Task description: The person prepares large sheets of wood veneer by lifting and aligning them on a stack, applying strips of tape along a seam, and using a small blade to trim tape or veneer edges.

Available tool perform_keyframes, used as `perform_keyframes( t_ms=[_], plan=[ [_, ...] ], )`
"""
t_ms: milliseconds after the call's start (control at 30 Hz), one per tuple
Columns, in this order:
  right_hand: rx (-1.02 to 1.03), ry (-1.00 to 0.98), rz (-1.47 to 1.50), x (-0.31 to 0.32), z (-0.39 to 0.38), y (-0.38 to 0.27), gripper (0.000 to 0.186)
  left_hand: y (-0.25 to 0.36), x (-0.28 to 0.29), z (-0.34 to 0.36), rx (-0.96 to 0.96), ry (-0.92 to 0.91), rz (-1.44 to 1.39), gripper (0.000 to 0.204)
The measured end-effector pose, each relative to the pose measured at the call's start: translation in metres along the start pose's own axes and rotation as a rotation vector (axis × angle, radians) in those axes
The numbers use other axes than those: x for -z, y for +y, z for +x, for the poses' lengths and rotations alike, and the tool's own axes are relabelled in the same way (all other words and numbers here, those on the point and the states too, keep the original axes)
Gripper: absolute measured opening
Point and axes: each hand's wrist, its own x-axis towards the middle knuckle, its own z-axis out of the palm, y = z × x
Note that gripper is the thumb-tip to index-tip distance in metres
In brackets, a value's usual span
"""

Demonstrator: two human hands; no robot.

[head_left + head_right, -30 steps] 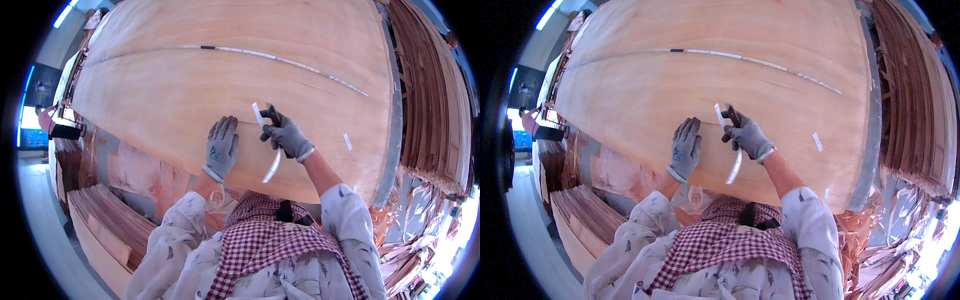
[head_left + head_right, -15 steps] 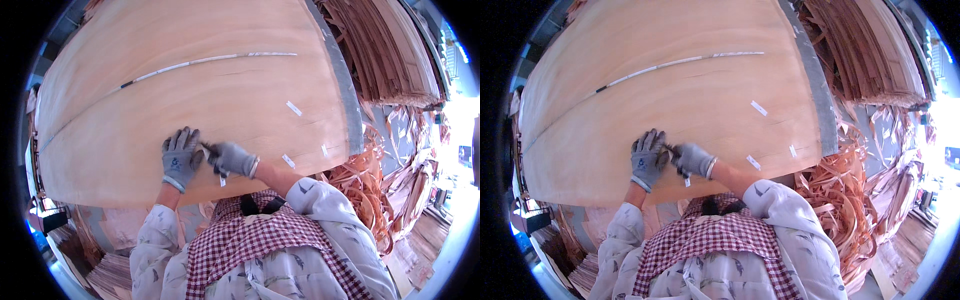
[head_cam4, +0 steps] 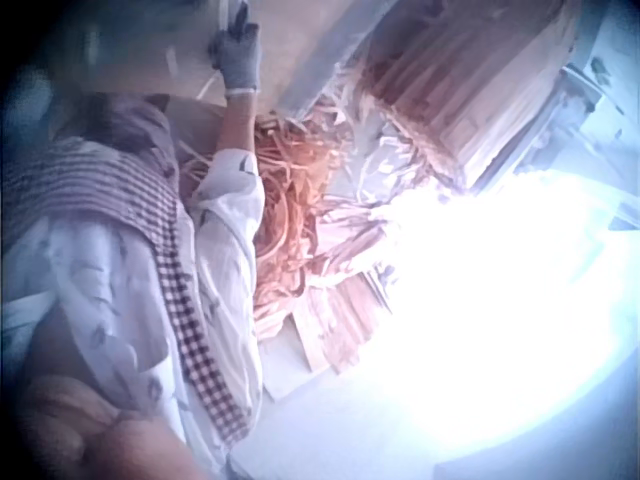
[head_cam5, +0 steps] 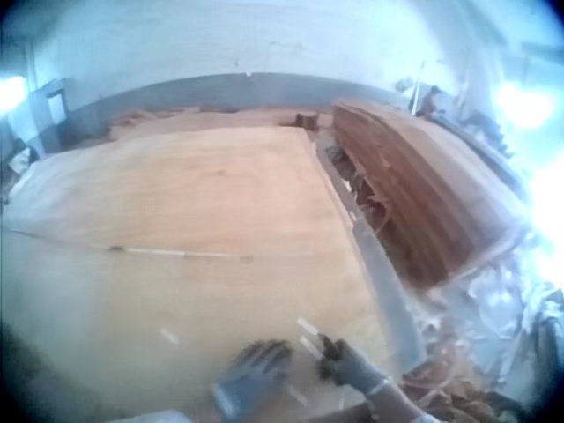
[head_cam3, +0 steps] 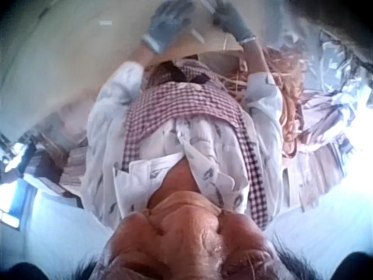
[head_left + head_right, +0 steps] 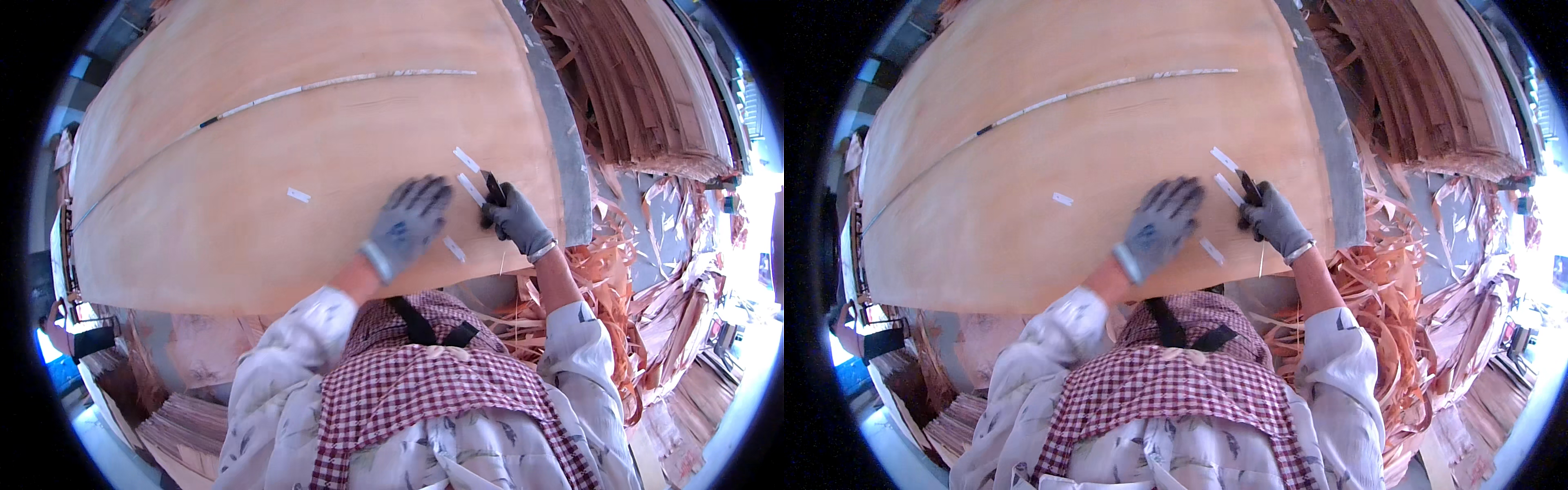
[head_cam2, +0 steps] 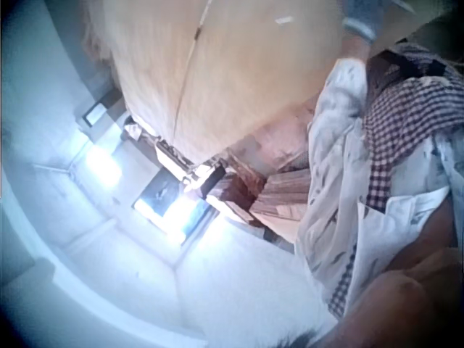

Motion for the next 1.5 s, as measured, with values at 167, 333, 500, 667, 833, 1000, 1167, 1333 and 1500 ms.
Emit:
perform_keyframes(
  t_ms=[167, 333, 500, 667, 833, 1000, 1167, 1333, 1500],
  plan=[
    [0.035, -0.002, 0.033, 0.003, -0.001, 0.012, 0.019, 0.026, -0.037, 0.032, 0.025, -0.119, -0.019, 0.054],
    [0.07, -0.136, 0.081, -0.008, -0.021, 0.002, 0.016, 0.03, -0.042, 0.034, 0.091, -0.174, 0.092, 0.055],
    [0.148, -0.444, 0.018, -0.022, -0.067, -0.01, 0.023, 0.047, -0.03, 0.025, 0.162, -0.235, 0.192, 0.043],
    [0.094, -0.468, -0.057, 0.014, -0.1, -0.006, 0.025, 0.104, 0.0, -0.09, -0.003, -0.028, -0.005, 0.034],
    [0.409, -0.464, -0.128, 0.015, -0.126, -0.009, 0.017, 0.12, 0.027, -0.284, 0.703, -0.328, -0.239, 0.023],
    [-0.002, -0.517, -0.027, -0.03, -0.127, -0.006, 0.019, 0.143, 0.033, -0.421, 1.108, -0.761, -0.215, 0.022],
    [-0.13, -0.823, -0.366, -0.186, -0.164, -0.045, 0.022, 0.161, 0.048, -0.514, 1.179, -0.409, -0.337, 0.024],
    [-0.364, -1.309, -0.344, -0.32, -0.189, -0.03, 0.042, 0.149, 0.081, -0.611, 1.354, -0.464, -0.365, 0.025],
    [-0.154, -1.411, -0.658, -0.432, -0.201, -0.036, 0.039, 0.136, 0.112, -0.675, 1.472, -0.22, -0.179, 0.026]
  ],
)
